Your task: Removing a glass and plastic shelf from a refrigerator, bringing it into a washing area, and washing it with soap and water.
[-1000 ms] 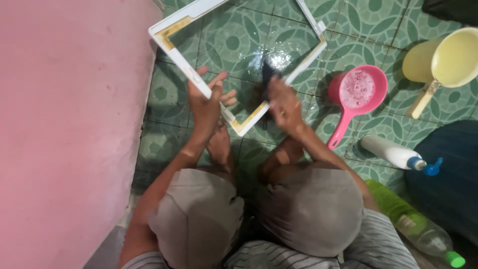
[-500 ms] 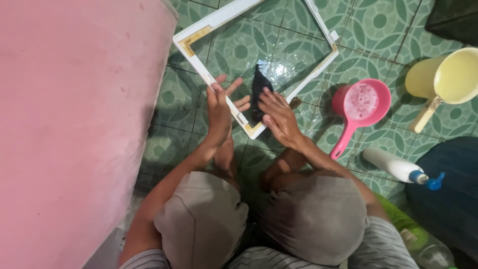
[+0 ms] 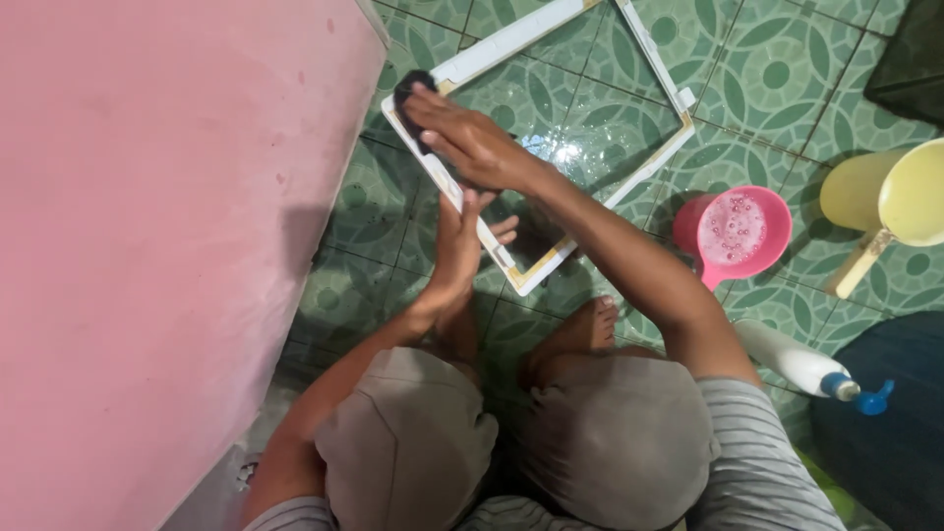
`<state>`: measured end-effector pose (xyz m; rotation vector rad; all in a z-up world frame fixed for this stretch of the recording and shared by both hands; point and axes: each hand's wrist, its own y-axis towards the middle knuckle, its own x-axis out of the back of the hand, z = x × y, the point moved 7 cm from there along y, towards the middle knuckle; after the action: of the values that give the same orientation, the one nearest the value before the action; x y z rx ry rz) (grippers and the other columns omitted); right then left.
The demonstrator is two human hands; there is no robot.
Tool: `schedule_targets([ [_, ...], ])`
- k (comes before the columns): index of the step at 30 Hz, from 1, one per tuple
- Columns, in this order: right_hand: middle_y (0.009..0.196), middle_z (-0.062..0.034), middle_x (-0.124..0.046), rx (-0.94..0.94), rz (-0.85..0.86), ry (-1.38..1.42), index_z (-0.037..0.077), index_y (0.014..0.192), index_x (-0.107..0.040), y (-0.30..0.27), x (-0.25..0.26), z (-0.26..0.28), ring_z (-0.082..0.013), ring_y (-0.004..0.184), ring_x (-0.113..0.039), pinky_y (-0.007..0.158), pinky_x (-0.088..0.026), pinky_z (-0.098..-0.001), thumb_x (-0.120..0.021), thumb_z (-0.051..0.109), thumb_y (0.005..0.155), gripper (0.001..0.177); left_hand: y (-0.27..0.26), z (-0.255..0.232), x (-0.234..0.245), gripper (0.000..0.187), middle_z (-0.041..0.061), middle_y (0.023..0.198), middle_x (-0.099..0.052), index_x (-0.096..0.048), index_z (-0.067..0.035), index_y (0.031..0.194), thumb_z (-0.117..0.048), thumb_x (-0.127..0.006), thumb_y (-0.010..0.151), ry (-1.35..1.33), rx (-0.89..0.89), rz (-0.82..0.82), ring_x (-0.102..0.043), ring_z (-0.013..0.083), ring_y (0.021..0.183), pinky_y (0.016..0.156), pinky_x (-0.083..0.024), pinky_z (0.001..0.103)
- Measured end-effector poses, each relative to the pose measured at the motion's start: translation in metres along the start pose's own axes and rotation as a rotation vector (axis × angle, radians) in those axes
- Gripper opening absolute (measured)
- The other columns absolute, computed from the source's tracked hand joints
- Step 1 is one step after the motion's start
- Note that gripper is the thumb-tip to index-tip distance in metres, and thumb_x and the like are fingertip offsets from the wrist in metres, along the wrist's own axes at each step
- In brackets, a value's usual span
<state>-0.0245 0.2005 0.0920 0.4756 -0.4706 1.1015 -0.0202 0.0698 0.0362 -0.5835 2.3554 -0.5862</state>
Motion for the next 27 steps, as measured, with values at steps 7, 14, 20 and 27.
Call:
schedule_targets([
  [7,0.165,-0.0034,-0.036,0.188,0.115,-0.142,0.018,0.153,-0.051,0.016,-0.021,0.019,-0.0336,0.156,-0.028,0.126,-0.025,-0.0585,-0.047,0.037,0.109,0.048,0.007,0.015,0.004,0.043,0.023,0.137,-0.053,-0.025,-0.004,0.143,-0.016,-0.048,0.108,0.063,-0.08,0.11,-0.076,0.038,0.096,0.074,-0.067,0.04],
  [14,0.161,-0.0168,-0.049,-0.05,-0.244,-0.158,0.006,0.153,-0.05,-0.024,0.059,-0.069,-0.0344,0.155,-0.039,0.131,-0.024,-0.0499,-0.049,0.025,0.113,0.044,-0.011,-0.014,-0.01,0.035,0.024,0.138,-0.063,-0.03,-0.001,0.137,-0.017,-0.045,0.109,0.149,-0.104,0.086,-0.077,0.0355,0.094,0.076,-0.068,0.039],
  [20,0.157,-0.0264,-0.044,-0.48,-0.502,-0.177,-0.005,0.152,-0.046,-0.082,0.091,-0.192,-0.0413,0.15,-0.034,0.123,-0.028,-0.0482,-0.043,0.025,0.112,0.05,-0.005,-0.005,-0.003,0.037,0.025,0.136,-0.064,-0.028,-0.001,0.135,-0.015,-0.047,0.106,0.118,-0.043,0.106,-0.076,0.0379,0.089,0.073,-0.066,0.039],
  [27,0.155,-0.0205,-0.05,-0.155,-0.187,-0.091,0.001,0.146,-0.053,-0.024,0.004,-0.039,-0.0341,0.15,-0.043,0.127,-0.032,-0.0466,-0.048,0.028,0.109,0.046,-0.009,0.005,0.012,0.043,0.023,0.131,-0.051,-0.025,-0.008,0.141,-0.014,-0.048,0.105,0.149,0.014,0.037,-0.076,0.0386,0.092,0.074,-0.066,0.042],
])
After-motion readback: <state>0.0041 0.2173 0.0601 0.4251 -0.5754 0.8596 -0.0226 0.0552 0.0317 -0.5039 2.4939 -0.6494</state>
